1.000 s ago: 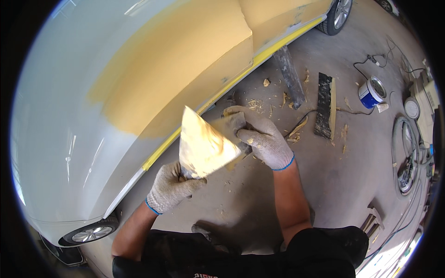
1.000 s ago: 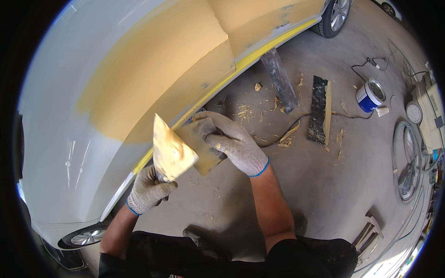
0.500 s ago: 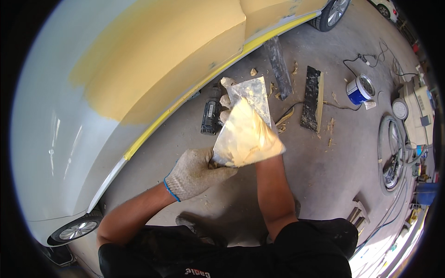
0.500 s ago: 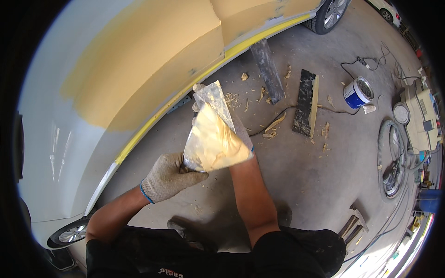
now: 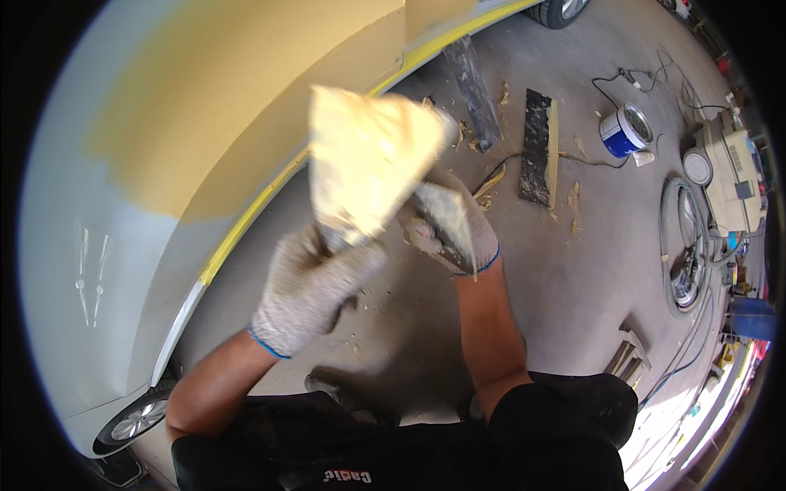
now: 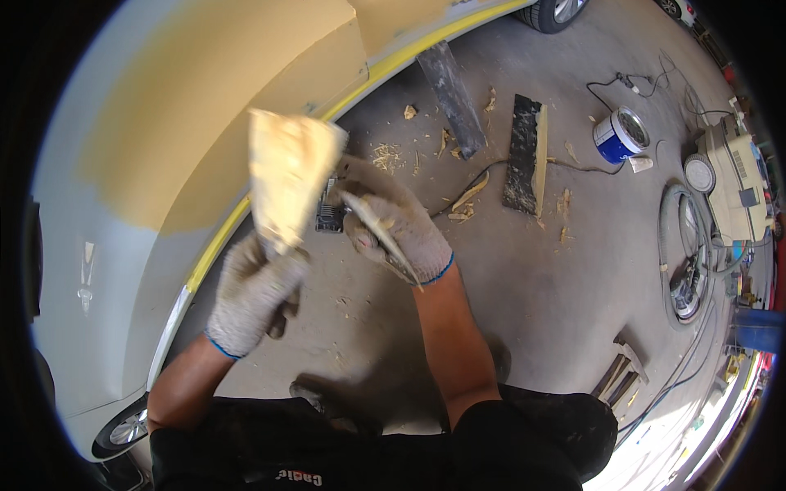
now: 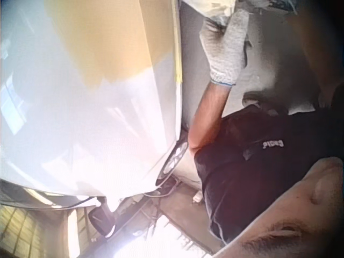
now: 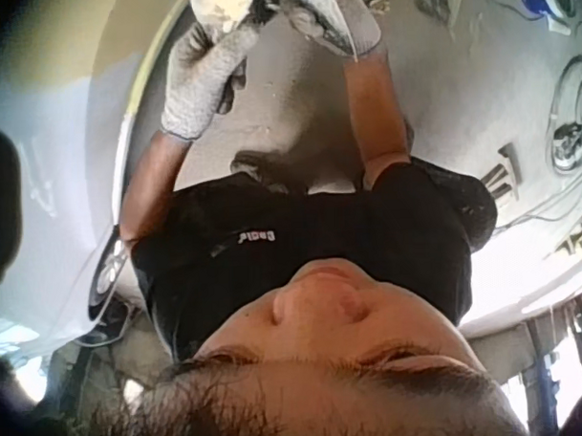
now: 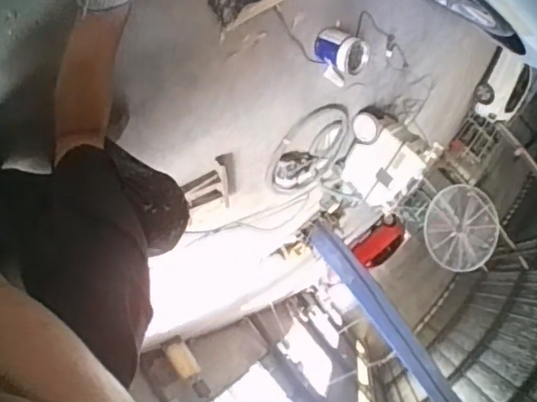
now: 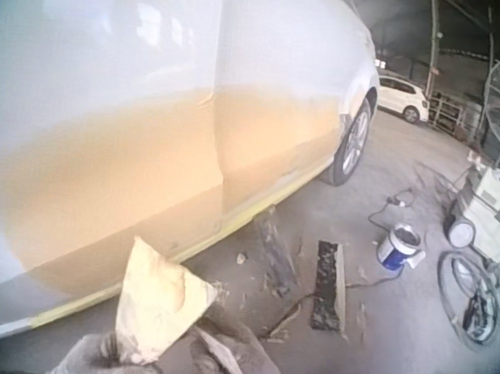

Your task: The person applies yellow body filler to a white car's side panel using a spreader and a putty knife. They repeatedly transfer filler between tools and smooth the surface along the panel's edge.

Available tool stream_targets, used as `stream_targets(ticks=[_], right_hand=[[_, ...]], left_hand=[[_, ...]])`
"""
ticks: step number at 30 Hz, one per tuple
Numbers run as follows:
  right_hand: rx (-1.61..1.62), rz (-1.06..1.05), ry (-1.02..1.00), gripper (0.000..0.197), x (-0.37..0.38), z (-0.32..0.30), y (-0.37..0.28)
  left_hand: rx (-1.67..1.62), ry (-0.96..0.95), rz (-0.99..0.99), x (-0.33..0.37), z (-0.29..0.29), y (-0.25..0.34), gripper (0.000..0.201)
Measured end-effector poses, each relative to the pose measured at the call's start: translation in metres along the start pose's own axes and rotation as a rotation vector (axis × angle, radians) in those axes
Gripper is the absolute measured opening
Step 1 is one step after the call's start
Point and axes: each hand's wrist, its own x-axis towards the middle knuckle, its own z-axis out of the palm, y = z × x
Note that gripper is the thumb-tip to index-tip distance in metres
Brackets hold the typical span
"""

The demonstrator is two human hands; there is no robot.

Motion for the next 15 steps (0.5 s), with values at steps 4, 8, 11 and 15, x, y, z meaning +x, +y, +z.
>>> stream_targets(ticks=[4,8,11,15], right_hand=[[0.153,-0.221,-0.043,0.053,0.01,0.012,-0.02],[0.127,-0.296,-0.096,0.059,0.01,0.028,-0.029],[-0.086,-0.28,0.013,0.06,0.004,0.026,-0.029],[-0.325,-0.303,0.007,0.066,-0.015,0.031,-0.043]], left_hand=[[-0.015,0.13,0.118,0.004,-0.01,0.008,0.03],[-0.043,0.096,0.154,0.016,0.004,0.022,0.033],[-0.041,-0.106,0.229,0.043,0.035,0.051,0.039],[-0.103,-0.093,0.267,0.06,0.051,0.071,0.027]])
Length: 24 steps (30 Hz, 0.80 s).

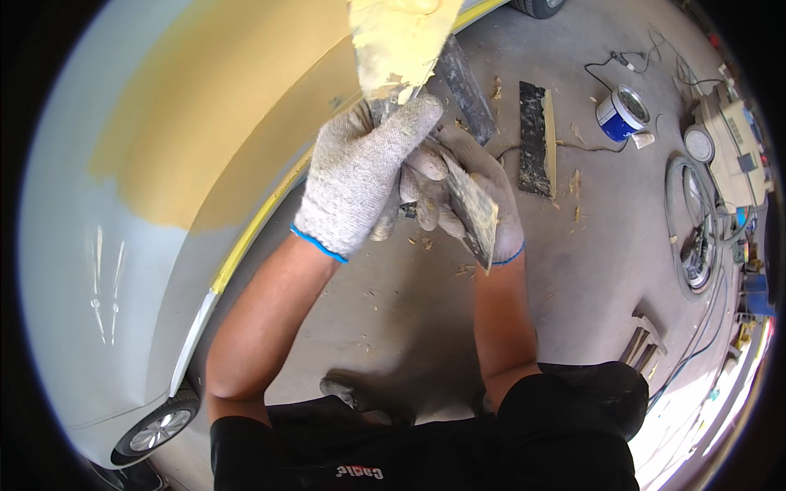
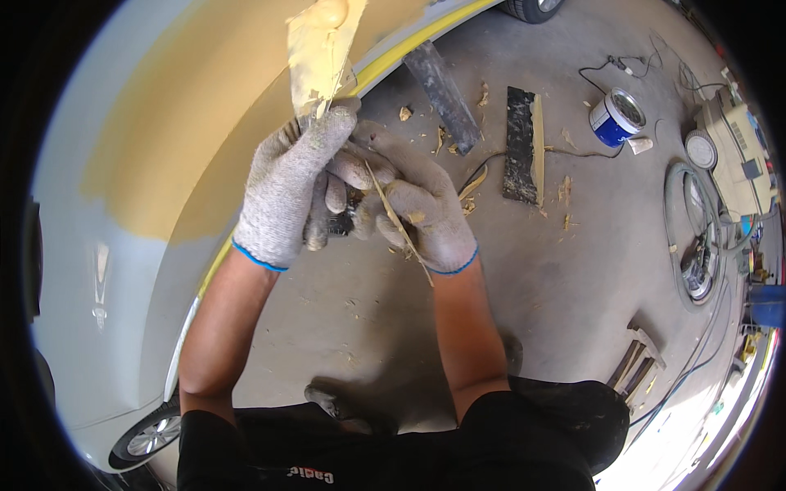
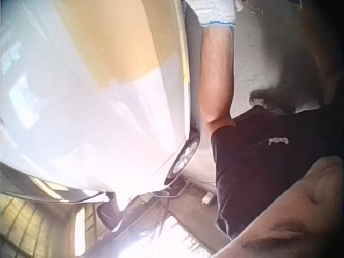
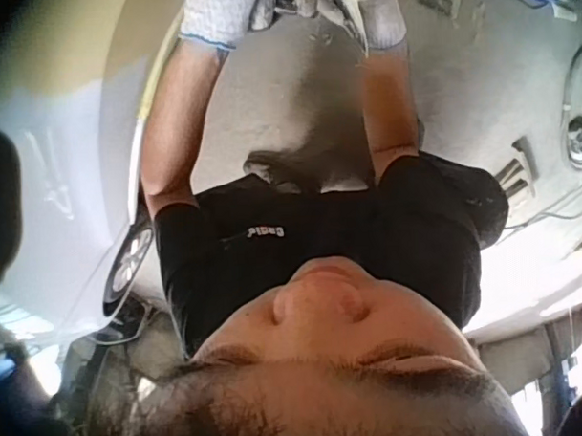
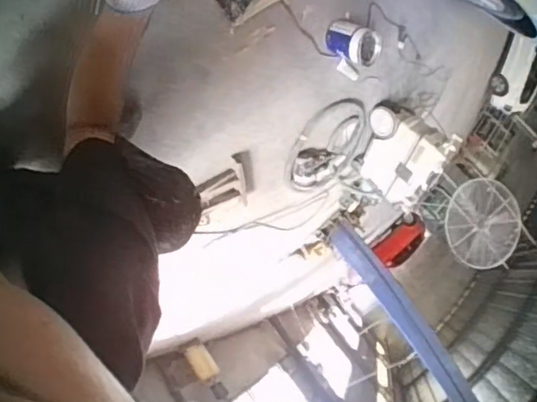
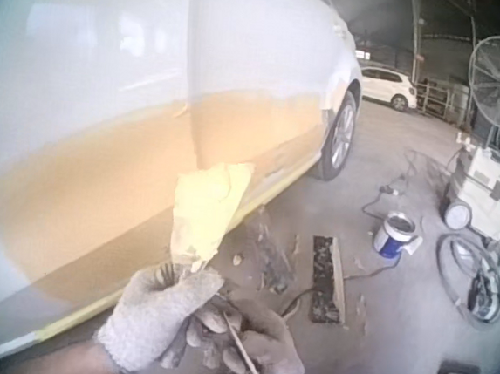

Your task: The person applies yellow body filler to a white car's side panel using a spreader and a putty knife. They repeatedly transfer filler between tools and smooth the surface along the panel's edge.

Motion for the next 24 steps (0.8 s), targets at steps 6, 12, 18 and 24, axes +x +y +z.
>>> stream_targets(ticks=[6,12,18,24], right_hand=[[-0.081,-0.192,0.564,0.055,-0.007,-0.052,-0.02],[-1.081,-0.653,0.452,0.027,-0.003,-0.007,-0.041],[-1.269,-1.173,0.149,0.028,0.044,0.002,-0.013],[-1.019,-0.856,0.132,0.021,0.007,-0.023,-0.004]], left_hand=[[0.205,0.204,0.133,-0.007,-0.003,-0.015,0.031],[0.514,0.227,0.164,-0.032,-0.036,-0.015,0.028],[0.61,0.206,0.229,-0.036,-0.032,-0.022,0.03],[0.733,0.291,0.286,-0.014,-0.041,-0.04,0.021]])
